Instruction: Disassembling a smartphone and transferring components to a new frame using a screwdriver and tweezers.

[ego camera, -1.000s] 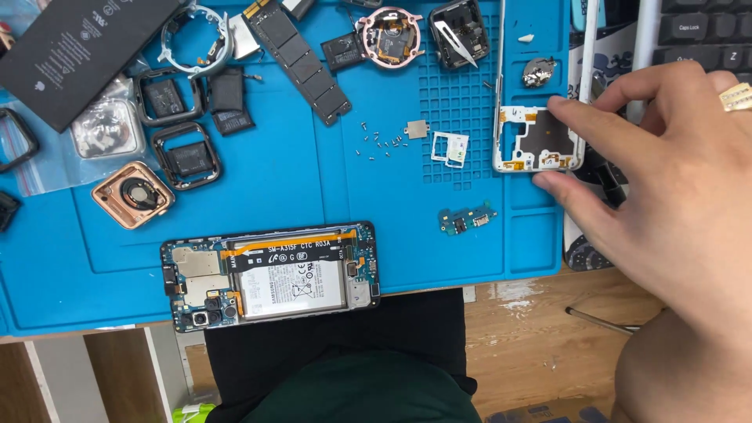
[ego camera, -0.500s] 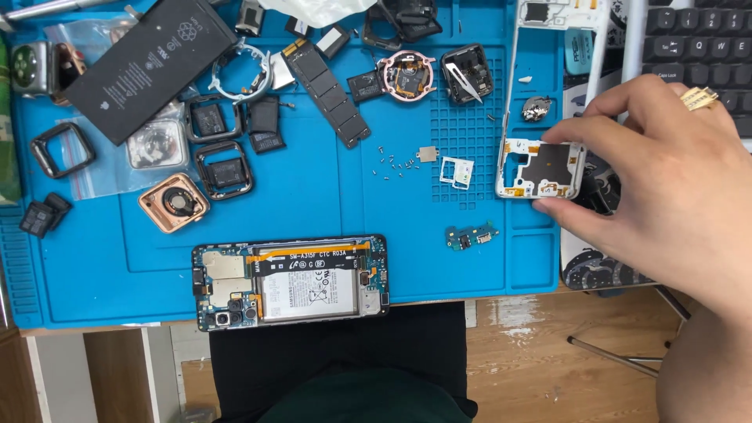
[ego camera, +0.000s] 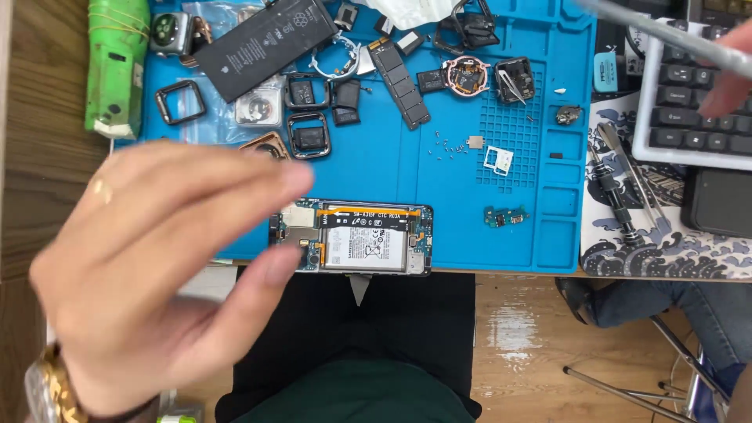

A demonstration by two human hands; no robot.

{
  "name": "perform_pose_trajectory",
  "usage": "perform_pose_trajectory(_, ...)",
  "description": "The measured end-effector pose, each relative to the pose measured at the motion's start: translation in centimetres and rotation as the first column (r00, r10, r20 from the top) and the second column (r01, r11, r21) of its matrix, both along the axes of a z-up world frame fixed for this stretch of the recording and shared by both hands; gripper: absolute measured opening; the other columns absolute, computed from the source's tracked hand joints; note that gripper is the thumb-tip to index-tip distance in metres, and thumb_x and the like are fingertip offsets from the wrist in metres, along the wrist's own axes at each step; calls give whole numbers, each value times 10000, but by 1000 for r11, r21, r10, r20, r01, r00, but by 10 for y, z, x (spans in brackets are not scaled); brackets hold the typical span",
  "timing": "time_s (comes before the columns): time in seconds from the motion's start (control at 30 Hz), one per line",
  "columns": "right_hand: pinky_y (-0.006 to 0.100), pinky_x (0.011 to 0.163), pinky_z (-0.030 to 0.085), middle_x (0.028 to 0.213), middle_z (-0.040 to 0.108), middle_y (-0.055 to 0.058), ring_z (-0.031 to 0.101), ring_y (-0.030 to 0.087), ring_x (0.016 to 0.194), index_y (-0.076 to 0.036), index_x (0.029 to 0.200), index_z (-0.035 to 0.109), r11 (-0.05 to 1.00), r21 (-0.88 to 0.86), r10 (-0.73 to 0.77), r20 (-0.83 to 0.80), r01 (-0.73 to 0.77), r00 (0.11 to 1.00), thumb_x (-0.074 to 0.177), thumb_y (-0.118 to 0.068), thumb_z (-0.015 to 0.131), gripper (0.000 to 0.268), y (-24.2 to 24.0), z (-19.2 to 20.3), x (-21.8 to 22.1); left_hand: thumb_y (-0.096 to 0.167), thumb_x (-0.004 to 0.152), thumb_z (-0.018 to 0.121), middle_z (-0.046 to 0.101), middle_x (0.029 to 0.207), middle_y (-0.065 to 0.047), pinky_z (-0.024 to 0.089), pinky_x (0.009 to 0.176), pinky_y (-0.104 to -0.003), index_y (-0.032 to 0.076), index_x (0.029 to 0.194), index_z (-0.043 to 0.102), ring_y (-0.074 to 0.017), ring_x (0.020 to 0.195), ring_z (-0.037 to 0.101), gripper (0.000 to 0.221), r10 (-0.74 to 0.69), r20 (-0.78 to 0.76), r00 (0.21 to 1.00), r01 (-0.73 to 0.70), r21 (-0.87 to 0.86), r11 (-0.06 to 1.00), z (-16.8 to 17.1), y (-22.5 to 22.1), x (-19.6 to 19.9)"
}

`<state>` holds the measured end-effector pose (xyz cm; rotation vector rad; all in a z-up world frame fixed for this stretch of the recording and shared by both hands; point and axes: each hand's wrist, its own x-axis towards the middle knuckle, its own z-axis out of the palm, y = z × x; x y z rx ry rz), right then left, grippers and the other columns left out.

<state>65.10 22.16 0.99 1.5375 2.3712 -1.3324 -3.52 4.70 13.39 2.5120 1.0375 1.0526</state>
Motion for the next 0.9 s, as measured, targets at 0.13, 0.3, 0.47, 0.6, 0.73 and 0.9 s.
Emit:
perform_pose_trajectory(0.13, 353, 219, 248, 666, 695, 192, 353, 245, 236, 34, 1318, 733, 992, -122, -39, -64, 31, 997, 744, -602, 477, 894, -23, 110, -166, 129, 1067, 599, 735, 1105, -221, 519, 863, -464, -72, 1186, 715, -358, 994, 719, 260, -80, 90, 993, 75, 56, 996, 15, 17, 17)
perform_pose_trajectory(0.3, 357, 635, 375, 683, 603, 112, 490, 225, 602, -2, 1003, 707, 926, 364, -152, 120, 99, 981, 1155, -343, 364, 507, -110, 179, -341, 170, 1103, 627, 733, 1041, -130, 512, 804, -425, 3, 1193, 671, -291, 930, 717, 196, -158, 177, 971, 145, 84, 986, 28, 30, 34)
perform_pose_trajectory(0.47, 332, 602, 342, 576, 576, 70, 535, 164, 592, -58, 730, 700, 916, 389, -176, 164, 100, 971, 1154, -365, 506, 558, -123, 200, -408, 211, 1138, 658, 739, 977, -39, 508, 745, -386, 81, 1201, 633, -224, 865, 721, 147, -226, 246, 943, 211, 86, 974, 34, 32, 34)
perform_pose_trajectory(0.6, 340, 521, 324, 603, 628, 45, 514, 166, 546, -122, 912, 760, 910, 410, -146, 167, 66, 975, 1158, -353, 499, 426, -124, 199, -423, 121, 1060, 750, 747, 976, -61, 581, 715, -315, 50, 1189, 676, -174, 826, 735, 165, -184, 238, 954, 197, -34, 980, 27, 30, 22)
perform_pose_trajectory(0.73, 370, 465, 308, 570, 644, 188, 361, 226, 440, -2, 1176, 646, 949, 271, -158, -34, 161, 987, 1067, -442, 169, 658, -128, 201, -438, 32, 997, 732, 712, 972, -82, 565, 693, -311, 38, 1124, 717, -198, 844, 695, 128, -128, 273, 954, 181, -182, 966, 9, 27, 14)
perform_pose_trajectory(0.9, 330, 475, 353, 1028, 709, 221, 458, 224, 519, 108, 1315, 589, 859, 480, -130, -134, 179, 982, 1058, -501, 154, 792, -146, 180, -416, 41, 987, 709, 682, 972, -68, 595, 695, -256, 45, 1077, 721, -163, 813, 697, 90, 33, 424, 905, 136, -362, 922, -7, 13, -1)
